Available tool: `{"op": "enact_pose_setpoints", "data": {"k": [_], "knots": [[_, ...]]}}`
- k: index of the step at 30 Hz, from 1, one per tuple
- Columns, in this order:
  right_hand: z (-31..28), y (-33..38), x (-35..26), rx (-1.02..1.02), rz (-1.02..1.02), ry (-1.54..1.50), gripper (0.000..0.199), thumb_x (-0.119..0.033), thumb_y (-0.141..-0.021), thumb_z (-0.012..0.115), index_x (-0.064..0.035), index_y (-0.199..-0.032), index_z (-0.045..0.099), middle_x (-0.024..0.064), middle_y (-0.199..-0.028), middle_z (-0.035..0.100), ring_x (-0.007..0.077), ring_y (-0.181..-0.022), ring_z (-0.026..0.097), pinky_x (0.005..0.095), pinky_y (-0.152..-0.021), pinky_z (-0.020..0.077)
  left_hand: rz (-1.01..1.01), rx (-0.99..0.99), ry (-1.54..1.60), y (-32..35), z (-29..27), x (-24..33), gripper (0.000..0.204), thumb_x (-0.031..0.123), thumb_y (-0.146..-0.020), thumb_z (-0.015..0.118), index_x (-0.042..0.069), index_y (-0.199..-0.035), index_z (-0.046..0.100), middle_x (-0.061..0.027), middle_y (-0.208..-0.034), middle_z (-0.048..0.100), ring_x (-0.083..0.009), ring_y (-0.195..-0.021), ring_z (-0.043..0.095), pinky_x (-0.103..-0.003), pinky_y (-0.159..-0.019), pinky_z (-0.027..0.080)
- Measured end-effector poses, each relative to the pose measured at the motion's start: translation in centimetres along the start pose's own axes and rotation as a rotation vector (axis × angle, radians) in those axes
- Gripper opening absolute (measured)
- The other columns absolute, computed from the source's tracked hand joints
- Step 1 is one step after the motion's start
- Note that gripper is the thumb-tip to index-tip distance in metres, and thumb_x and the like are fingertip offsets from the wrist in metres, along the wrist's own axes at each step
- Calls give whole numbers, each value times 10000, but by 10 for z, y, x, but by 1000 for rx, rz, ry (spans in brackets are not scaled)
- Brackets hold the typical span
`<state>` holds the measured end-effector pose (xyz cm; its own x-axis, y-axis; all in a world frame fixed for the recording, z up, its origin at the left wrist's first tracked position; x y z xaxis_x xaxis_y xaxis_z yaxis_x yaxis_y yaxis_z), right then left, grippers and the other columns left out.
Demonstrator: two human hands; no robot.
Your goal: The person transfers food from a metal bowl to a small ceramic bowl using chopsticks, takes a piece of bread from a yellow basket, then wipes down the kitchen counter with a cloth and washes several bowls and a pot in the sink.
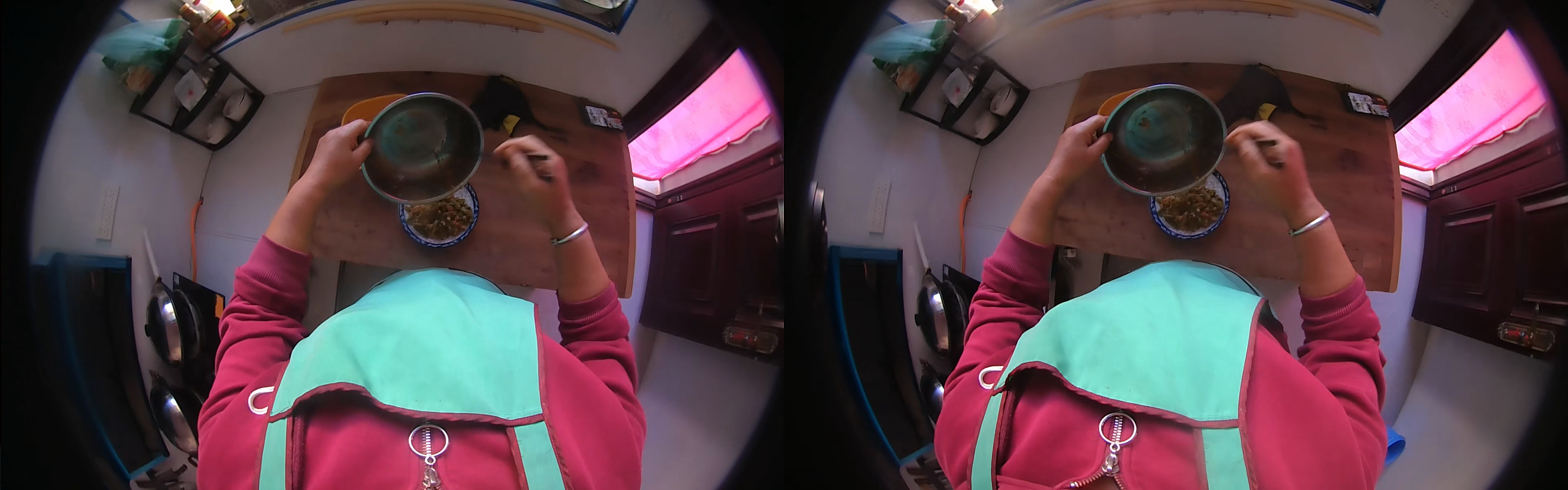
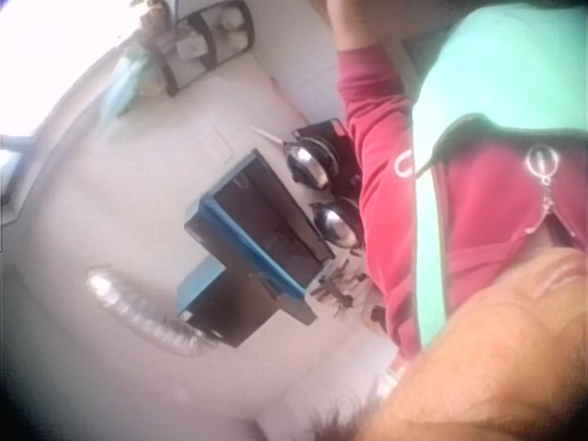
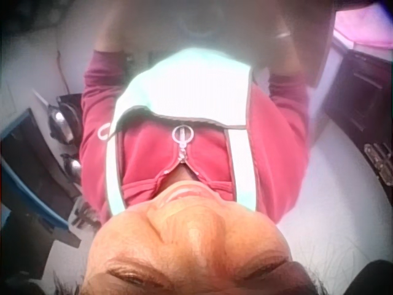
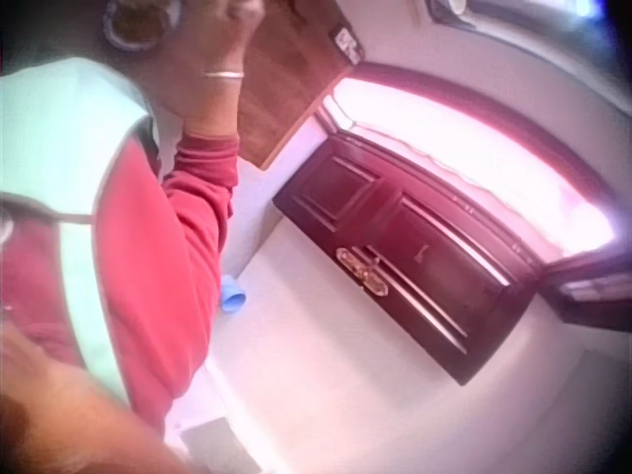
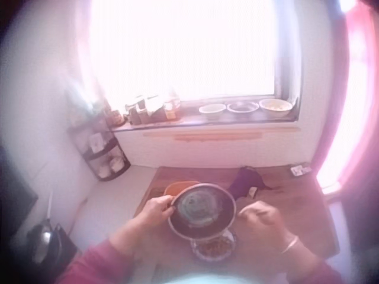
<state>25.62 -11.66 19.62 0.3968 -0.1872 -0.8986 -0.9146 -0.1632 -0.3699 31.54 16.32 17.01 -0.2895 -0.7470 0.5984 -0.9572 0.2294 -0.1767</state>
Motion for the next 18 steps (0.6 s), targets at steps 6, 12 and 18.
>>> {"op": "enact_pose_setpoints", "data": {"k": [6, 12, 18], "knots": [[14, 0, 0, -77, -35, 102, 98, -37, -873, 532, -7, -892, 623, 44, -868, 587, 92, -791, 557, 209, -687, 449, 66, 45, 24, 4, 6, -3, 168, 151, -774, 597, 70, -921, 586, -144, -726, 580, -311, -667, 571, -388, -612, 450], [34, -7, -9, -93, -65, -125, 99, -39, -880, 527, 0, -885, 618, 30, -859, 584, 89, -789, 560, 214, -699, 459, 11, -19, 37, 8, 14, -8, 226, 98, -819, 588, 42, -1038, 583, -62, -706, 557, -113, -573, 469, -269, -559, 417], [33, -16, -18, -110, -108, -12, 81, -36, -849, 556, -5, -895, 614, 74, -839, 583, 121, -759, 569, 236, -664, 456, 100, 58, 116, 9, 8, -9, 229, 100, -823, 584, 47, -1045, 584, -55, -725, 566, -105, -576, 475, -259, -555, 411]]}}
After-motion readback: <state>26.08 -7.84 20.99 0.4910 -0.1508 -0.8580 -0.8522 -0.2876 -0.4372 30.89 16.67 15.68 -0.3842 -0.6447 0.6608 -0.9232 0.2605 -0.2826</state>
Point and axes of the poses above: each hand's wrist, its own y-axis away from the middle knuckle, its own z-axis out of the palm, x = y × z, the point moved 9 cm from there along -y, towards the middle knuckle
